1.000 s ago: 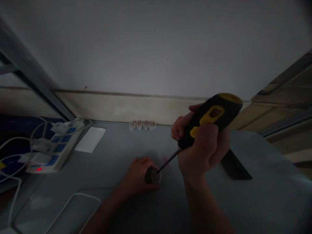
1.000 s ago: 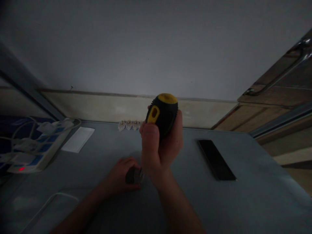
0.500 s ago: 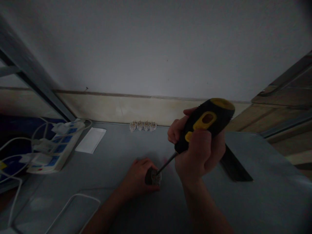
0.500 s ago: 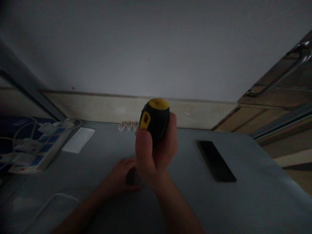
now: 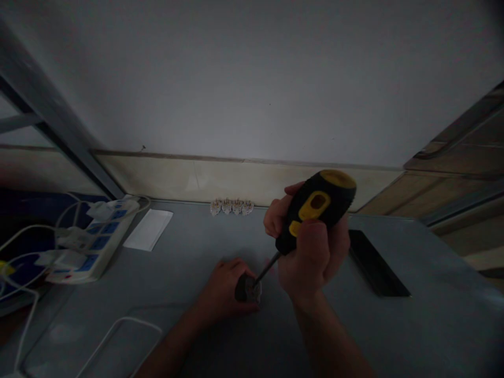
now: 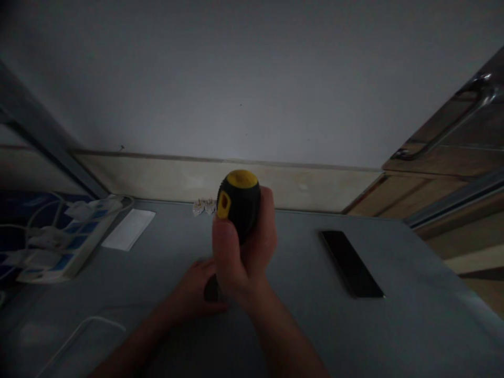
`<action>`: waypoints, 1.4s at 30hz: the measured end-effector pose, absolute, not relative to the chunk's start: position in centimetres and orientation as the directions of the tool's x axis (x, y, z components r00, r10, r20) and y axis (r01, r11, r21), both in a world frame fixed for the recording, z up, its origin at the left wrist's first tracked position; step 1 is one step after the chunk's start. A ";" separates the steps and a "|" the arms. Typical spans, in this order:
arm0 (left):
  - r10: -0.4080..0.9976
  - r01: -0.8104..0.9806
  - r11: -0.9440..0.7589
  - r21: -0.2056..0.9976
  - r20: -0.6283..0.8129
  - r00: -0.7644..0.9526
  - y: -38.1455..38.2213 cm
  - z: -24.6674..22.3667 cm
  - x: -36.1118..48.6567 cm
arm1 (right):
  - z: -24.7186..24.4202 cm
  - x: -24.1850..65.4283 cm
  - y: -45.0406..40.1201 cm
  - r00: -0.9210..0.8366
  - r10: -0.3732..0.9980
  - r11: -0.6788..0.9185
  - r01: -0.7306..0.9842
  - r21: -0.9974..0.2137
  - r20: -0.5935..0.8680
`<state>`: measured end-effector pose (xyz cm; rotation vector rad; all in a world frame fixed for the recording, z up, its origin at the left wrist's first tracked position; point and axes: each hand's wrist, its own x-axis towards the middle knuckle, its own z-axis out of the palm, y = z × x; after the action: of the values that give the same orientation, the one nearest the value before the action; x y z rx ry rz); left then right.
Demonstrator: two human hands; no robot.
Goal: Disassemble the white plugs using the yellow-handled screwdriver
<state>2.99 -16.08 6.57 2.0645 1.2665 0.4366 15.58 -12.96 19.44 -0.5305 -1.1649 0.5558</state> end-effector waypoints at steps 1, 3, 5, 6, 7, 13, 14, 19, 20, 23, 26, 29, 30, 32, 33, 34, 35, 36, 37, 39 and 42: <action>0.878 0.654 -0.305 0.692 -0.061 0.474 -16.1 6.6 3.0 | 19.4 15.5 -12.9 0.292 0.651 0.756 -0.167 -0.633 0.700; 0.877 0.653 -0.302 0.694 -0.066 0.476 -16.1 6.5 2.9 | 19.3 15.5 -12.8 0.283 0.647 0.762 -0.213 -0.611 0.708; 0.876 0.654 -0.303 0.693 -0.067 0.477 -16.1 6.4 2.9 | 19.2 15.4 -12.8 0.279 0.658 0.753 -0.220 -0.620 0.700; 0.876 0.654 -0.304 0.693 -0.066 0.477 -16.1 6.3 2.9 | 19.2 15.5 -12.8 0.276 0.668 0.744 -0.221 -0.631 0.691; 0.876 0.652 -0.306 0.694 -0.063 0.478 -16.1 6.3 2.9 | 19.1 15.5 -12.8 0.269 0.677 0.736 -0.226 -0.639 0.685; 0.881 0.669 -0.289 0.685 -0.084 0.466 -16.2 6.5 2.9 | 19.9 15.8 -13.1 0.155 0.693 0.707 -0.335 -0.623 0.704; 0.881 0.674 -0.280 0.683 -0.095 0.463 -16.2 6.5 2.9 | 20.1 15.9 -13.2 0.141 0.696 0.701 -0.343 -0.625 0.704; 0.887 0.687 -0.269 0.675 -0.104 0.449 -16.2 6.5 2.9 | 21.6 16.7 -13.8 -0.005 0.782 0.574 -0.382 -0.724 0.623; 0.887 0.687 -0.271 0.674 -0.101 0.450 -16.2 6.5 2.9 | 21.9 16.9 -14.0 -0.033 0.803 0.537 -0.396 -0.745 0.596; 0.885 0.675 -0.283 0.681 -0.086 0.458 -16.3 6.8 2.9 | 22.5 17.5 -14.5 -0.126 0.852 0.418 -0.420 -0.806 0.508; 0.889 0.666 -0.292 0.686 -0.063 0.454 -16.5 6.9 2.8 | 22.9 18.0 -14.4 -0.215 0.842 0.365 -0.449 -0.816 0.495; 0.887 0.665 -0.310 0.679 -0.044 0.459 -16.7 6.8 2.8 | 23.3 18.7 -13.9 -0.319 0.789 0.325 -0.509 -0.797 0.525; 0.888 0.667 -0.313 0.676 -0.041 0.458 -16.7 6.7 2.8 | 23.4 18.9 -13.8 -0.351 0.774 0.306 -0.521 -0.797 0.527; 0.889 0.670 -0.313 0.673 -0.039 0.455 -16.7 6.5 2.8 | 23.5 19.4 -13.9 -0.372 0.760 0.320 -0.500 -0.805 0.533; 0.889 0.669 -0.315 0.673 -0.037 0.457 -16.7 6.4 2.8 | 23.5 19.6 -14.1 -0.359 0.753 0.361 -0.476 -0.802 0.552; 0.887 0.665 -0.320 0.675 -0.032 0.460 -16.7 6.4 2.7 | 23.5 19.7 -14.4 -0.338 0.746 0.406 -0.452 -0.794 0.574; 0.885 0.658 -0.331 0.676 -0.020 0.466 -16.7 6.3 2.7 | 23.5 19.7 -14.8 -0.316 0.740 0.443 -0.436 -0.784 0.594; 0.882 0.649 -0.345 0.678 -0.003 0.472 -16.7 6.2 2.7 | 23.5 19.5 -15.2 -0.301 0.734 0.463 -0.434 -0.773 0.609; 0.877 0.640 -0.359 0.679 0.012 0.480 -16.6 6.2 2.7 | 23.5 19.2 -15.6 -0.289 0.729 0.469 -0.449 -0.761 0.620; 0.868 0.628 -0.386 0.676 0.036 0.495 -16.6 5.9 2.6 | 23.4 18.5 -16.2 -0.249 0.739 0.464 -0.486 -0.741 0.626; 0.860 0.628 -0.410 0.662 0.052 0.507 -16.5 5.5 2.6 | 23.5 17.7 -16.3 -0.229 0.748 0.450 -0.514 -0.730 0.623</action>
<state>2.60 -16.49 5.55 2.1716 1.2126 0.5241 17.70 -16.28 23.50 -0.2283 -1.3628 1.1872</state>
